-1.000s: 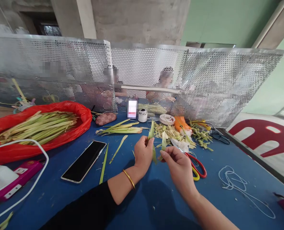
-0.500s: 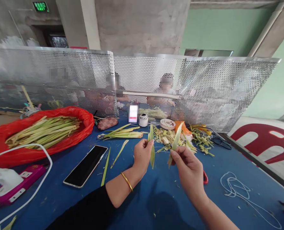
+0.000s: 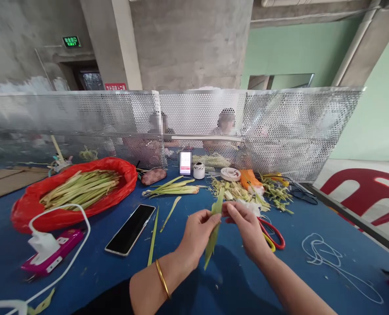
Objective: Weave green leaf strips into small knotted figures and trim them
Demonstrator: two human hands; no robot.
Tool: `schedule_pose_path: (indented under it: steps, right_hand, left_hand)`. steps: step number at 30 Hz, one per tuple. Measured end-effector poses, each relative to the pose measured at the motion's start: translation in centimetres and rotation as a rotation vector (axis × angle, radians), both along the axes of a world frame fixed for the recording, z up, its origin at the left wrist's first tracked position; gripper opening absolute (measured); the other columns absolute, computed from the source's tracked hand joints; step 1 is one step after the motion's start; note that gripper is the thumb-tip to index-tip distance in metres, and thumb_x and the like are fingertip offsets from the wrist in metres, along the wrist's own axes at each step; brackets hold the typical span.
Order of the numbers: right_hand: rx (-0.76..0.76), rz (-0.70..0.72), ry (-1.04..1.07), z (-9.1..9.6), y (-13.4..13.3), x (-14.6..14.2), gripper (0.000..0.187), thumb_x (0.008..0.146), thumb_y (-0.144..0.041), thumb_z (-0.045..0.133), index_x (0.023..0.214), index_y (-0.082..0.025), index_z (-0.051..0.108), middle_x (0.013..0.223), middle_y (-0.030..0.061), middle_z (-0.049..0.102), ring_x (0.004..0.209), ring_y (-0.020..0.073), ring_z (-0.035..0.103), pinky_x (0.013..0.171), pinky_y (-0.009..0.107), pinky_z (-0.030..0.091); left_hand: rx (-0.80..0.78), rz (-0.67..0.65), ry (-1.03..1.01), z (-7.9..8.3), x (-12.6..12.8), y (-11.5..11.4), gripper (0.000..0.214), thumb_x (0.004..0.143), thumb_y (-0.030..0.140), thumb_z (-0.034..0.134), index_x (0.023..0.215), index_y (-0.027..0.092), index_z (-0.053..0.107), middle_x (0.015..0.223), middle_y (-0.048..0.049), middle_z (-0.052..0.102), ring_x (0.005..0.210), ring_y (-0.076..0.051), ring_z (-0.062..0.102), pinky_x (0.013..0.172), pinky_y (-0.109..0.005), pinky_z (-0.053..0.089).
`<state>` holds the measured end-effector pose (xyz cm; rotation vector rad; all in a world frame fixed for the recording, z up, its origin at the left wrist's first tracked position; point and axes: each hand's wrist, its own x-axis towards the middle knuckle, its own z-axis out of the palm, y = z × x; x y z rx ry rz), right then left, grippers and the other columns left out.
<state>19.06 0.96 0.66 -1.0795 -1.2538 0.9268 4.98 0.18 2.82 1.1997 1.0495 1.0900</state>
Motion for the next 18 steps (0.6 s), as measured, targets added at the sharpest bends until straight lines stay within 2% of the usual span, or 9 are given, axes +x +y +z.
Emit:
schedule_pose_path:
  steps: [2, 6, 11, 18]
  right_hand:
    - [-0.024, 0.023, 0.104, 0.8, -0.5, -0.2, 0.035, 0.076, -0.053, 0.066, 0.078, -0.018, 0.064, 0.07, 0.0019, 0.06, 0.068, 0.0183, 0.054, 0.063, 0.029, 0.044]
    - [-0.044, 0.003, 0.083, 0.9, -0.8, -0.6, 0.037, 0.07, -0.049, 0.072, 0.059, -0.018, 0.054, 0.054, -0.004, 0.047, 0.054, 0.0121, 0.041, 0.053, 0.026, 0.036]
    - [-0.082, 0.036, -0.036, 0.5, -0.9, -0.8, 0.038, 0.069, -0.049, 0.071, 0.055, -0.018, 0.052, 0.052, -0.0047, 0.043, 0.052, 0.0113, 0.038, 0.05, 0.025, 0.032]
    - [-0.129, 0.036, -0.111, -0.1, -1.0, -1.0, 0.032, 0.074, -0.048, 0.068, 0.063, -0.018, 0.062, 0.055, -0.0023, 0.051, 0.055, 0.0131, 0.043, 0.051, 0.025, 0.034]
  left_hand:
    - [-0.021, -0.034, 0.014, -0.8, 0.2, -0.8, 0.036, 0.068, 0.049, 0.07, 0.065, 0.015, 0.06, 0.053, 0.0059, 0.044, 0.05, -0.007, 0.033, 0.048, -0.021, 0.024]
    - [0.029, -0.036, 0.078, -1.7, 0.2, -0.8, 0.031, 0.069, 0.046, 0.069, 0.066, 0.016, 0.061, 0.054, 0.0047, 0.047, 0.051, -0.009, 0.039, 0.047, -0.021, 0.028]
    - [0.13, 0.007, 0.171, -1.6, -0.8, 0.2, 0.021, 0.074, 0.038, 0.063, 0.074, 0.017, 0.067, 0.06, 0.0006, 0.059, 0.056, -0.013, 0.052, 0.048, -0.022, 0.036]
    - [0.09, 0.031, 0.178, -1.9, -1.2, 0.4, 0.018, 0.075, 0.03, 0.059, 0.075, 0.018, 0.072, 0.054, 0.0011, 0.06, 0.048, -0.013, 0.053, 0.046, -0.022, 0.036]
